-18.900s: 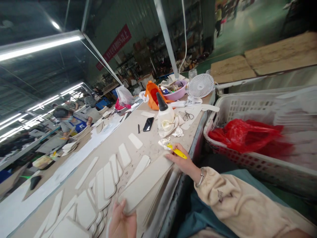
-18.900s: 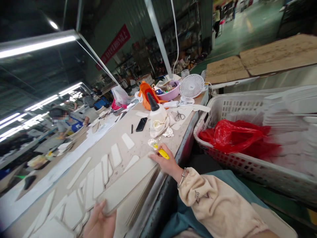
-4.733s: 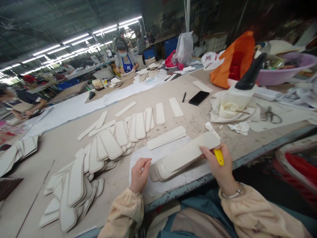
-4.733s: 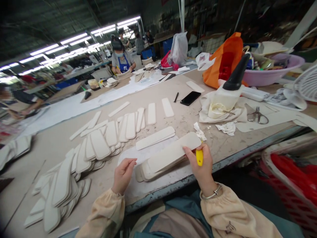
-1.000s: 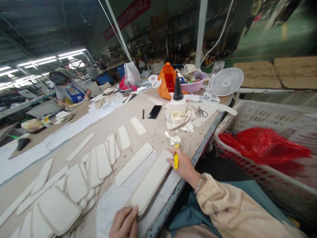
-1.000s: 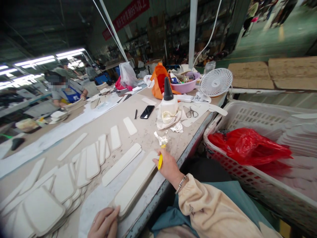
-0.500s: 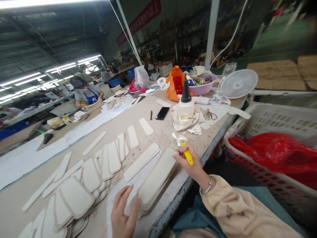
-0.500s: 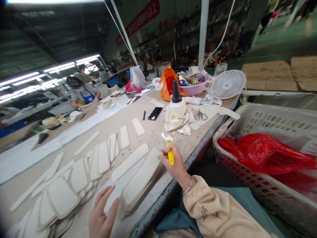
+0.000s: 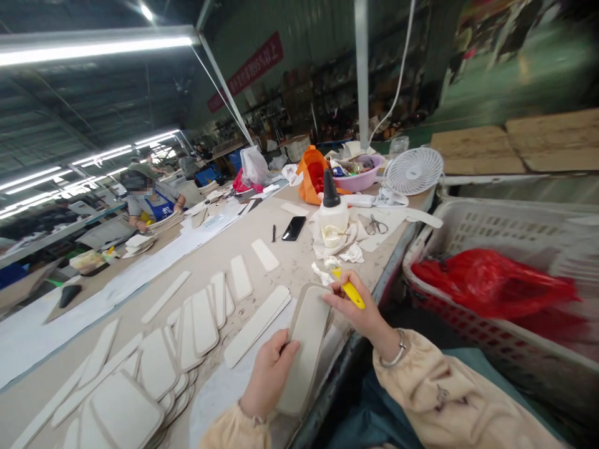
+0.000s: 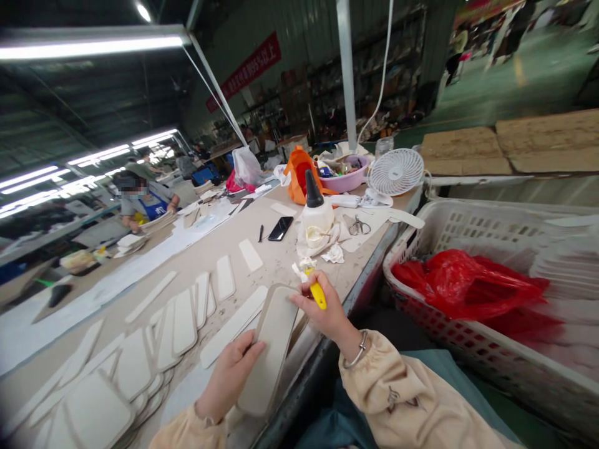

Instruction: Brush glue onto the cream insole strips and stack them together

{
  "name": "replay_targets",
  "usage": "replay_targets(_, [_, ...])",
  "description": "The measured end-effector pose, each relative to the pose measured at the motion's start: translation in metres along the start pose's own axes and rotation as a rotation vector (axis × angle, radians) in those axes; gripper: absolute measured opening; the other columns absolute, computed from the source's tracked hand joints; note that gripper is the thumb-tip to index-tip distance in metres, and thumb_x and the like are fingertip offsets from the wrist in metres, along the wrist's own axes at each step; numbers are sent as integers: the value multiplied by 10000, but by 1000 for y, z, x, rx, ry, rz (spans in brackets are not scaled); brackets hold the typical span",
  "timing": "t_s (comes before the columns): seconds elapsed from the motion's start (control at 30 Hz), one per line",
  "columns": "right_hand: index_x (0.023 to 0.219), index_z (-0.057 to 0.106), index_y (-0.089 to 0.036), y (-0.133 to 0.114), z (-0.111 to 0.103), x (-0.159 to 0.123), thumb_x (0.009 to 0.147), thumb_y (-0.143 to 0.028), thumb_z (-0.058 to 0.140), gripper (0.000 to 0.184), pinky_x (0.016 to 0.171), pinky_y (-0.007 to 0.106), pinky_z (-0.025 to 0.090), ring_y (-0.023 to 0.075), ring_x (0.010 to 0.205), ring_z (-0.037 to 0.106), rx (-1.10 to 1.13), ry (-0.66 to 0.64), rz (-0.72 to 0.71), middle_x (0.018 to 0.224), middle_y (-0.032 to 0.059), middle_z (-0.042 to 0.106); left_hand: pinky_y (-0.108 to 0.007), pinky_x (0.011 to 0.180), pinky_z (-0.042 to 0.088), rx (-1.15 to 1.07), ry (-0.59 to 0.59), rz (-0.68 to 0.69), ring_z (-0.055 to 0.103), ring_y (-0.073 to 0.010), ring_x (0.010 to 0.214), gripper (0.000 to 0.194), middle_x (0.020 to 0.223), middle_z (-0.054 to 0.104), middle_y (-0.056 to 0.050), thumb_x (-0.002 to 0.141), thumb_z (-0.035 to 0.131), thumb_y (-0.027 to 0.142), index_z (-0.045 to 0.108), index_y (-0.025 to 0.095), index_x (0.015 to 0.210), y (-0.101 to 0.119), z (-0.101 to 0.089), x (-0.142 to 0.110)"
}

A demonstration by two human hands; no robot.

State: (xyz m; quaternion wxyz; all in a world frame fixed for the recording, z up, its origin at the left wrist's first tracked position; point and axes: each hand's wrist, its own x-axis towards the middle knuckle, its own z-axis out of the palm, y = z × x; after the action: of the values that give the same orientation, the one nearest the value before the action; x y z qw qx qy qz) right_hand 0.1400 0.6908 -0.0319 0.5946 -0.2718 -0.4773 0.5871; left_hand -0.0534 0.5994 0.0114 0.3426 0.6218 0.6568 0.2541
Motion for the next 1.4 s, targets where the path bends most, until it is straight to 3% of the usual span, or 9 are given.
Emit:
replay_targets(0.3, [818, 353, -246, -19, -13, 7, 687, -264, 786, 453, 579, 232, 364, 100, 616, 459, 90, -22, 71, 706, -71, 509, -276, 643, 366, -106, 72, -123, 498, -174, 701, 295, 691, 518, 6, 858, 475, 456, 490, 201, 711, 16, 34, -9])
replay_targets(0.57, [836, 361, -245, -17, -25, 10, 683, -269, 792, 457, 575, 228, 331, 90, 603, 422, 82, -22, 50, 689, -86, 472, -268, 719, 413, -242, 135, -154, 556, -194, 827, 275, 763, 617, -9, 828, 573, 454, 622, 187, 784, 15, 47, -7])
replay_targets(0.67, [834, 358, -247, -18, -27, 12, 681, -282, 789, 459, 568, 231, 319, 94, 599, 415, 63, -30, 50, 676, -87, 458, -283, 796, 434, -362, 178, -198, 578, -215, 927, 296, 871, 674, -33, 775, 659, 451, 680, 179, 892, 10, 53, -6])
replay_targets(0.77, [822, 352, -247, -22, -27, 13, 657, -282, 800, 478, 574, 233, 328, 99, 604, 422, 79, -23, 60, 676, -86, 455, -306, 864, 452, -623, 184, -272, 601, -226, 994, 367, 984, 698, -60, 708, 741, 428, 696, 173, 968, 12, 58, -7])
replay_targets(0.9, [817, 342, -247, -24, -27, 14, 648, -275, 799, 489, 589, 237, 341, 96, 597, 427, 106, 0, 65, 665, -90, 455, -355, 859, 498, -1014, 5, -388, 654, -262, 949, 370, 924, 723, -96, 676, 770, 414, 706, 144, 921, 19, 66, -14])
replay_targets(1.07, [828, 349, -253, -16, -32, 17, 659, -309, 776, 462, 568, 243, 345, 103, 586, 429, 16, 38, 14, 663, -86, 446, -422, 818, 541, -1192, -324, -478, 667, -330, 954, 451, 957, 719, -163, 749, 698, 449, 670, 104, 1039, 14, 83, -33])
replay_targets(1.4, [819, 350, -251, -15, -32, 16, 644, -335, 763, 457, 593, 275, 405, 122, 598, 463, -176, 37, -36, 682, -70, 471, -364, 643, 598, -1112, -356, -560, 683, -326, 920, 405, 1111, 672, -196, 781, 702, 338, 592, 108, 1096, -3, 94, -59])
